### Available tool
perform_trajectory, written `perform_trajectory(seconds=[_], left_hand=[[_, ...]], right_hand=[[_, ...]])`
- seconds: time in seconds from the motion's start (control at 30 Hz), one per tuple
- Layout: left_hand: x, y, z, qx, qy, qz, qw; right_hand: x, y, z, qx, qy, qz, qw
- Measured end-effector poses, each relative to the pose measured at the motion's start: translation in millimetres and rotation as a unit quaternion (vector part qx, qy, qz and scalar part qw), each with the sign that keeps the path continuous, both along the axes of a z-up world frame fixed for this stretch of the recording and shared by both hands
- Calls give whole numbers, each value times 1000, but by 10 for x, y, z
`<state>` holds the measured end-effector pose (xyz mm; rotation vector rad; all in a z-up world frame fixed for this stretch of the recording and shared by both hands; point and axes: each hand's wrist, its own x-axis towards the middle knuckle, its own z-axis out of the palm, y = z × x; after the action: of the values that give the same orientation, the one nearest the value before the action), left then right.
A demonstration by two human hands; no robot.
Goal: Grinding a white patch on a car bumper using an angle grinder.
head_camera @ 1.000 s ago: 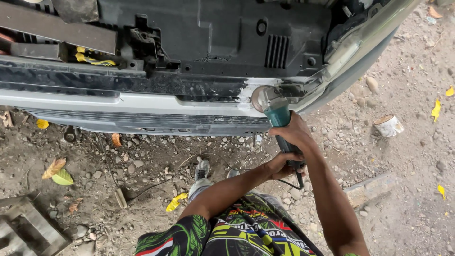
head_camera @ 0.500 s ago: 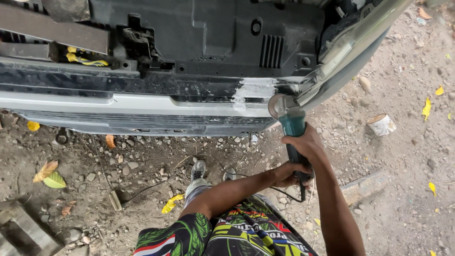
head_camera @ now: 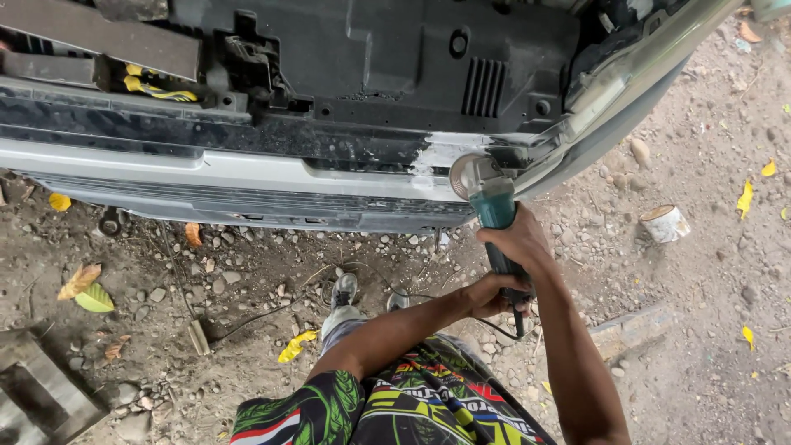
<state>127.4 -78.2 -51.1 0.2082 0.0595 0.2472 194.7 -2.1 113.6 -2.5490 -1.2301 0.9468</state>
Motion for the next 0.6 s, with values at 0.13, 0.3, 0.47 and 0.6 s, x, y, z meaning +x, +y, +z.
perform_trajectory(seconds=[0.13, 0.3, 0.47, 0.6], left_hand=[[-24, -1, -52, 4, -10, 18, 1000], [-152, 88, 100, 7, -29, 41, 999], [-225, 140, 94, 18, 2, 47, 999], [-264, 203, 83, 5, 3, 48, 999]], right_hand=[[-48, 68, -31, -1, -2, 19, 1000], [-88, 113, -138, -16, 6, 45, 999], [-176, 191, -154, -19, 9, 69, 997], [-253, 289, -96, -12, 5, 80, 997]])
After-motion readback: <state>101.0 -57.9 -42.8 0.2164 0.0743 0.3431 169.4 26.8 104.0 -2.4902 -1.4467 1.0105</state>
